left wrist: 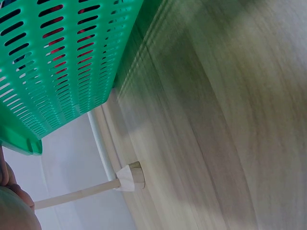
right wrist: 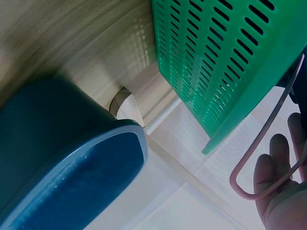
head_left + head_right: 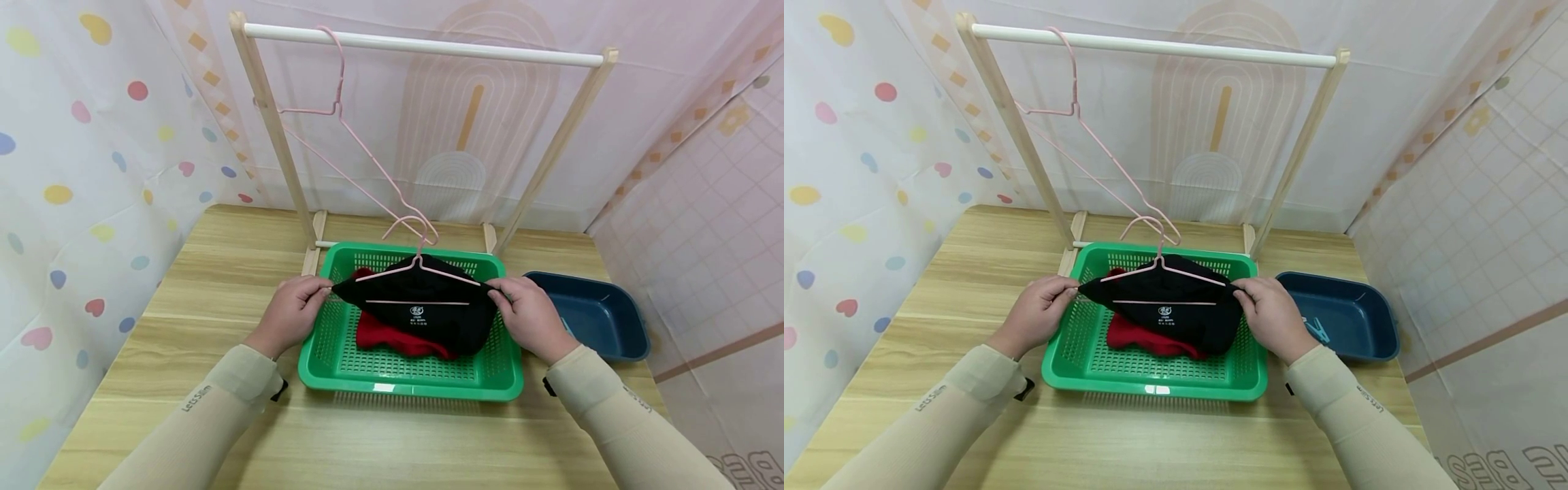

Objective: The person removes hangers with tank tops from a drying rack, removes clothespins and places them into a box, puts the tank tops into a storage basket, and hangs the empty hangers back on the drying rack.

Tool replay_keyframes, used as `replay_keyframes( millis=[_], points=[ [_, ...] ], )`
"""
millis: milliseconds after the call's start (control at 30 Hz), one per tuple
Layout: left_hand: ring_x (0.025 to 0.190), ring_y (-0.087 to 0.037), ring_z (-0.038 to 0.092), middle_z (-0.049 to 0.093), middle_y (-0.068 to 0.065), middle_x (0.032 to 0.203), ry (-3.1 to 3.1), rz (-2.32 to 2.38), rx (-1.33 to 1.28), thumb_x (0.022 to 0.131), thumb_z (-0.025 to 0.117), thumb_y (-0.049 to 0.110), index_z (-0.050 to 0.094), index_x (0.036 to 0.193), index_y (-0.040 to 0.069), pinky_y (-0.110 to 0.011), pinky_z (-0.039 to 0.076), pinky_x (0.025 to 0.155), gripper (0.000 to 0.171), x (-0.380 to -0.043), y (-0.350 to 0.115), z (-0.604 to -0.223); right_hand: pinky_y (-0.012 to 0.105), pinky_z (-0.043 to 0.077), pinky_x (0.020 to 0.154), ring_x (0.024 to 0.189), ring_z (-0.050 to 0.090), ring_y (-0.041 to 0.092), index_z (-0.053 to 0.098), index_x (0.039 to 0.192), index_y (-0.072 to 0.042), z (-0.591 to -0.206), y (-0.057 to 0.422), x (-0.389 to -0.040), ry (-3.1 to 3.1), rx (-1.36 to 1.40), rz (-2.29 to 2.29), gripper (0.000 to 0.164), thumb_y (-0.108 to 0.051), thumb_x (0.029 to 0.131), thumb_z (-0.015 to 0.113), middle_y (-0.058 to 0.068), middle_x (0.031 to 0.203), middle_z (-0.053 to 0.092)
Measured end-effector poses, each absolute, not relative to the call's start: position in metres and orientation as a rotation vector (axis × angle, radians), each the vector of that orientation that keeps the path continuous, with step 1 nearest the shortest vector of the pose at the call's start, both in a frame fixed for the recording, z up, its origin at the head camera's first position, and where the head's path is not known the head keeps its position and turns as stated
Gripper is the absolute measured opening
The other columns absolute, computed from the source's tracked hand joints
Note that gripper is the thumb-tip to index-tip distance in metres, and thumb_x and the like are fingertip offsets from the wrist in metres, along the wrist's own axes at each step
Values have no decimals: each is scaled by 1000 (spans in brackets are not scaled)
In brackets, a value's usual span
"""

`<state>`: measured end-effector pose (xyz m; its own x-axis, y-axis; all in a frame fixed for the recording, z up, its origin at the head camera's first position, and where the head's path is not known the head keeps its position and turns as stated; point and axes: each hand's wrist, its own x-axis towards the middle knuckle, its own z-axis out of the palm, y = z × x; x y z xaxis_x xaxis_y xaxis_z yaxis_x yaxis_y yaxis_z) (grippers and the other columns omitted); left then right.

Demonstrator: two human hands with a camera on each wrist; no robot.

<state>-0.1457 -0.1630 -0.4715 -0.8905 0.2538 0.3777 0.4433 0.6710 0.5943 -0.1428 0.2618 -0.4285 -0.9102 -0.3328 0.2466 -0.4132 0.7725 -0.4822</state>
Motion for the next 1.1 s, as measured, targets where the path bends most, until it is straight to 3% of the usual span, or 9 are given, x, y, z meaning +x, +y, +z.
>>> replay_keyframes(
  millis=[433,933,1100],
  points=[
    [105,-32,71,78,-11,109,-2624,-1040,-553,108,58,12,78,111,7,-57,49,99,21,-147,-164,-472,49,54,85,103,65,30,75,124,-5,-431,264,-143,-2797,586,825,23,-12,107,61,14,116,77],
    [108,-32,70,77,-12,113,-2649,-1149,-520,108,58,12,78,112,6,-57,49,102,21,-145,-164,-470,51,55,86,103,66,32,75,124,-4,-429,265,-141,-2773,578,817,24,-13,107,62,15,114,78],
    [106,-29,68,76,-12,113,-2650,-1213,-509,108,57,12,77,112,6,-53,52,97,21,-145,-164,-468,51,56,86,102,67,32,76,122,-4,-428,265,-140,-2741,577,821,23,-13,106,63,16,113,78]
  ],
)
